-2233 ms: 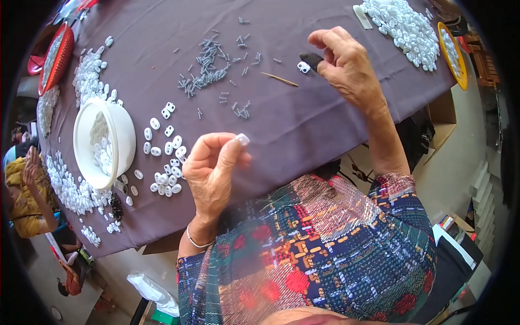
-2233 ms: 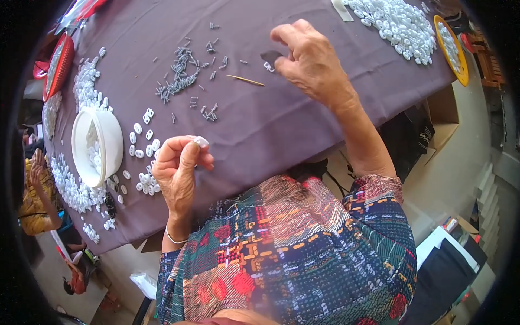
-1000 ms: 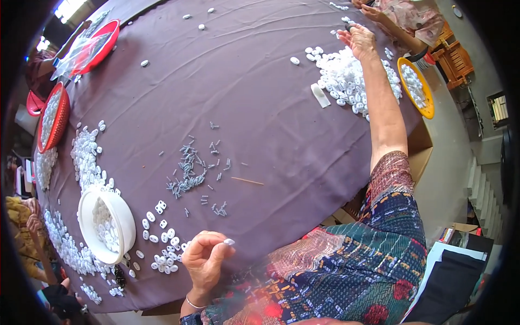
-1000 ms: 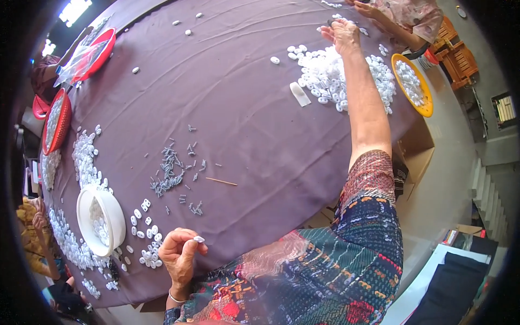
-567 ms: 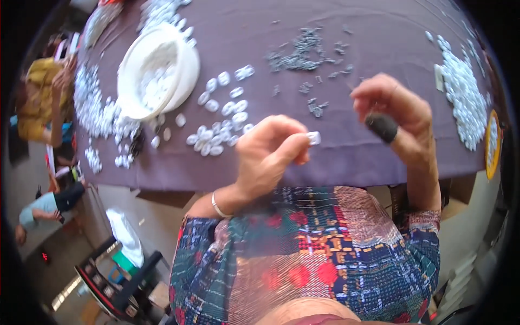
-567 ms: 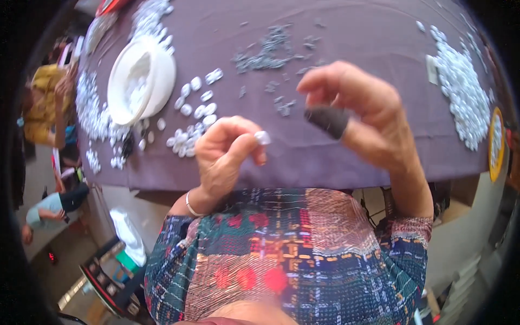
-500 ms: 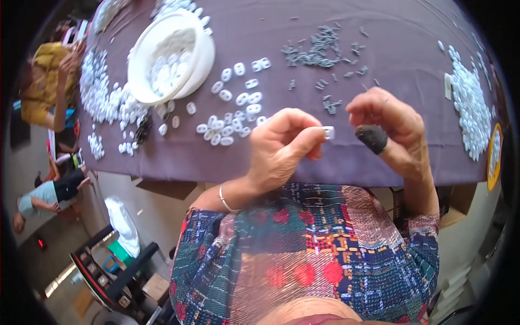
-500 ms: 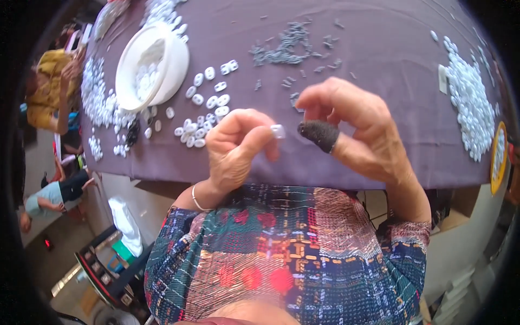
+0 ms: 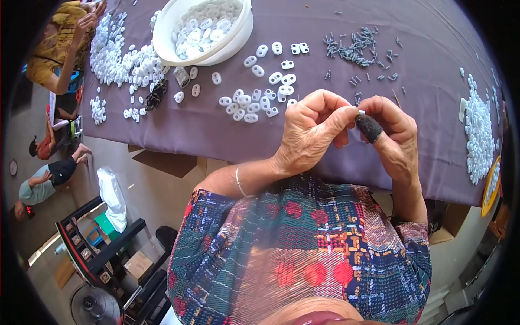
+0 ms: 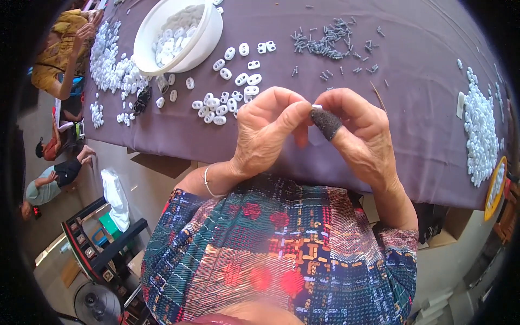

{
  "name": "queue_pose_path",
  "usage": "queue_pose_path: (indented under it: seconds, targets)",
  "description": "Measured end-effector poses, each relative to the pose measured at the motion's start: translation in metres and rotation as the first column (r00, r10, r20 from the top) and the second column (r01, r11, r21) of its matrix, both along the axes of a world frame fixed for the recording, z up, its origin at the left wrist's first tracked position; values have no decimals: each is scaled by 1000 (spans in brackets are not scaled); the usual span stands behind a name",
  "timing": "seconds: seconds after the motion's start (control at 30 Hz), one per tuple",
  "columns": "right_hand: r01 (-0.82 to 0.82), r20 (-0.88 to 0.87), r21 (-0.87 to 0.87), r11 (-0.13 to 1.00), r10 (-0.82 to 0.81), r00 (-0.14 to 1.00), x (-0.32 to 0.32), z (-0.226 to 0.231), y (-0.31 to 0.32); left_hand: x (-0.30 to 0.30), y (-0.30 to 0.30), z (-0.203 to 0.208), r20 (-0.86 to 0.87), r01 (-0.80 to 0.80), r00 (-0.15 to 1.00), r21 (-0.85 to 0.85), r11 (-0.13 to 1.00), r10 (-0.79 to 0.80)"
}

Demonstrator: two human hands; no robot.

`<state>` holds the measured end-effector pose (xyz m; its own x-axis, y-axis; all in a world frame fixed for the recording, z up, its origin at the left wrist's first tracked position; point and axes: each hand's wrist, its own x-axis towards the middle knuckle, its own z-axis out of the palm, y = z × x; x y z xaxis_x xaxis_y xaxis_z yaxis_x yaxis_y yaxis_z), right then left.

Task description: The person assembles plastic cord locks by inserting metal springs into the plastic toggle components and pressing the parts together by hand.

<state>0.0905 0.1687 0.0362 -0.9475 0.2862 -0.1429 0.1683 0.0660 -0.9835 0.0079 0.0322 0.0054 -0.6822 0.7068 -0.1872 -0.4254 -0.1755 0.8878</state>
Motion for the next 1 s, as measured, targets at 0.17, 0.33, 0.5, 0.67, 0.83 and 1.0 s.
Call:
queue_pose_path:
  seconds: [0.17,0.33,0.5,0.67,0.83,1.0]
  targets:
    - [102,-11,-132,986,-105,994,0,-6,-5,-2,4,-1,41,-25,999,24,999,24]
    - [87,-54,-86,992,-92,994,0,-11,-8,-1,2,-2,55,-41,998,21,999,40]
    - [69,-28,-126,990,-73,997,-1,-8,-3,-4,-5,3,59,-30,998,36,999,28]
    - [118,-24,-86,989,-120,992,-3,-9,18,-43,-37,-4,-584,-269,808,-241,932,83]
    - [129,-49,-139,982,-137,989,-7,-16,23,-77,-50,-10,-858,-444,493,-393,805,-147]
    - [103,-60,-178,979,-115,992,-7,-20,24,-97,-22,-15,-916,-604,112,-370,706,-385]
